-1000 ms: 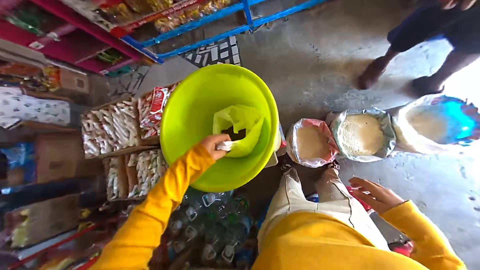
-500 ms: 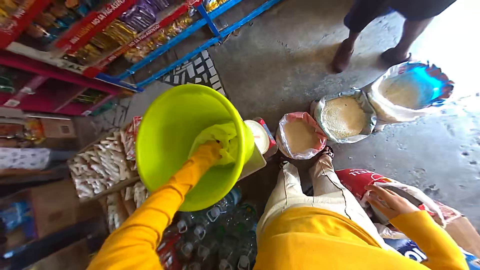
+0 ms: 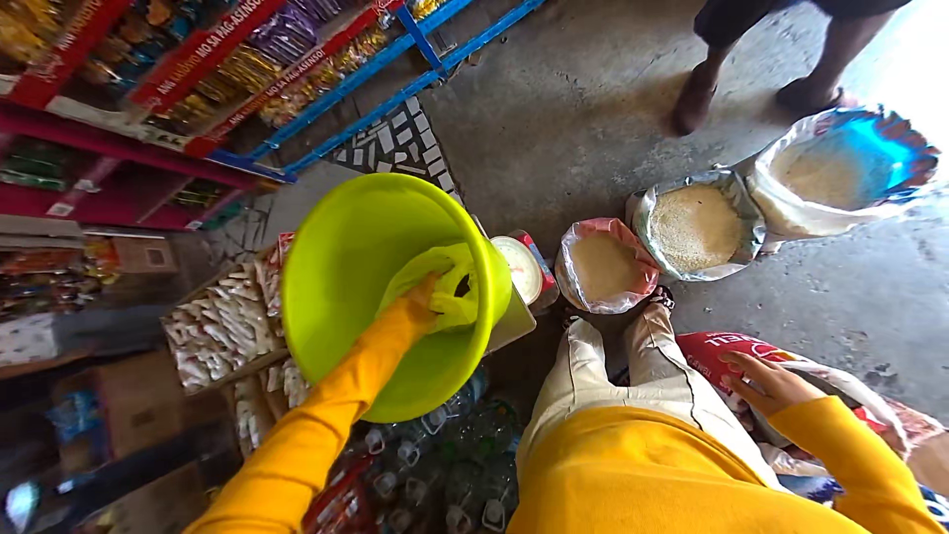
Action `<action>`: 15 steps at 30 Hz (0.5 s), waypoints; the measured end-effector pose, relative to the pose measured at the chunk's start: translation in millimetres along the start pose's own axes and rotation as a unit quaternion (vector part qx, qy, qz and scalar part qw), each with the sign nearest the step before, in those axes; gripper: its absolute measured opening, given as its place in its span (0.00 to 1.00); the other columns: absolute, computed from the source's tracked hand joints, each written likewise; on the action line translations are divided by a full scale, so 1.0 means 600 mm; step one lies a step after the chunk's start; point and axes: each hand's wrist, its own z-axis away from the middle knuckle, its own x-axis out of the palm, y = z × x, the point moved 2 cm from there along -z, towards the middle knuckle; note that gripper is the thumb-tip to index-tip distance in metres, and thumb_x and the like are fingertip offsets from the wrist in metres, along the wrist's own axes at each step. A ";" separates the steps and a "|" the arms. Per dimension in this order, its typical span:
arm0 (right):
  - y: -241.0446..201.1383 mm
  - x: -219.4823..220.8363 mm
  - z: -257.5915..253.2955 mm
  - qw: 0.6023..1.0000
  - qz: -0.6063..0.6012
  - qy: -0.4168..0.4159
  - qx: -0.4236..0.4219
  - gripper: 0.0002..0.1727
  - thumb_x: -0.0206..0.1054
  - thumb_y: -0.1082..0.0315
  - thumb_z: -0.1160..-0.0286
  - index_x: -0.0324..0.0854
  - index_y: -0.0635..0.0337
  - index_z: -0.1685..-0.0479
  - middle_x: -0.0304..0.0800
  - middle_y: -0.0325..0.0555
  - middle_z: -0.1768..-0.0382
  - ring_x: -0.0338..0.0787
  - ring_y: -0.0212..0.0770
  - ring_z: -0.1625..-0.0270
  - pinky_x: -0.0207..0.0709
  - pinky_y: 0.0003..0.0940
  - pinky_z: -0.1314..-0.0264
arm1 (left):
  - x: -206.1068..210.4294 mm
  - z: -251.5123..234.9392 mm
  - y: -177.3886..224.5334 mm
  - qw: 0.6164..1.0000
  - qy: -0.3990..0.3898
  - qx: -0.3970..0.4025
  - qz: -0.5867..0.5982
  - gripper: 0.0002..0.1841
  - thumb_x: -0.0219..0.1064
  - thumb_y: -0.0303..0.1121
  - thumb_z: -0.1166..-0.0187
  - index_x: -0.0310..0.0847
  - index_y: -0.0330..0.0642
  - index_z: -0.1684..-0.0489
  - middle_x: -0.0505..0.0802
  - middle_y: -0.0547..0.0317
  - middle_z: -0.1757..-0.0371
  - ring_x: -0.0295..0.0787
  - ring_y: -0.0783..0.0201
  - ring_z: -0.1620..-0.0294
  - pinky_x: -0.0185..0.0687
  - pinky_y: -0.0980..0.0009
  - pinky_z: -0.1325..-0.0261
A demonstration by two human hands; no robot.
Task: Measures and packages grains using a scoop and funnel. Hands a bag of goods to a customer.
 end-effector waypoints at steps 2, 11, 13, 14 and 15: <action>0.004 0.006 0.005 1.000 0.001 0.000 0.014 0.23 0.63 0.69 0.15 0.75 0.77 0.27 0.82 0.79 0.35 0.81 0.77 0.30 0.66 0.69 0.24 | -0.011 -0.015 0.014 0.999 0.001 -0.019 -0.029 0.41 0.68 0.23 0.21 0.48 0.39 0.07 0.73 0.30 0.18 0.72 0.33 0.19 0.67 0.36 0.20; 0.004 0.016 0.022 0.998 -0.013 0.020 0.054 0.23 0.63 0.69 0.14 0.74 0.76 0.26 0.80 0.81 0.33 0.81 0.77 0.29 0.67 0.69 0.24 | 0.030 -0.162 -0.001 0.993 -0.041 0.000 -0.112 0.36 0.64 0.34 0.16 0.53 0.44 0.08 0.85 0.28 0.32 0.84 0.31 0.33 0.75 0.33 0.32; 0.002 0.019 0.020 0.998 -0.011 0.020 0.058 0.23 0.63 0.69 0.15 0.75 0.77 0.27 0.81 0.82 0.34 0.80 0.79 0.29 0.66 0.70 0.24 | -0.015 -0.129 0.047 0.988 -0.104 -0.025 -0.114 0.34 0.61 0.32 0.13 0.50 0.40 0.08 0.79 0.28 0.23 0.76 0.32 0.23 0.68 0.36 0.24; 0.001 0.018 0.020 0.998 -0.012 0.027 0.054 0.23 0.64 0.70 0.15 0.75 0.77 0.28 0.81 0.82 0.35 0.81 0.80 0.30 0.66 0.71 0.25 | -0.029 -0.124 0.056 0.988 -0.102 -0.021 -0.113 0.32 0.62 0.30 0.14 0.55 0.39 0.09 0.78 0.29 0.22 0.75 0.33 0.22 0.67 0.36 0.23; 0.000 0.017 0.020 0.998 -0.014 0.029 0.052 0.23 0.64 0.70 0.15 0.75 0.77 0.28 0.81 0.82 0.35 0.80 0.80 0.30 0.66 0.71 0.25 | -0.033 -0.126 0.051 0.992 -0.075 -0.009 -0.106 0.29 0.64 0.30 0.16 0.64 0.37 0.14 0.80 0.30 0.24 0.75 0.33 0.22 0.68 0.35 0.23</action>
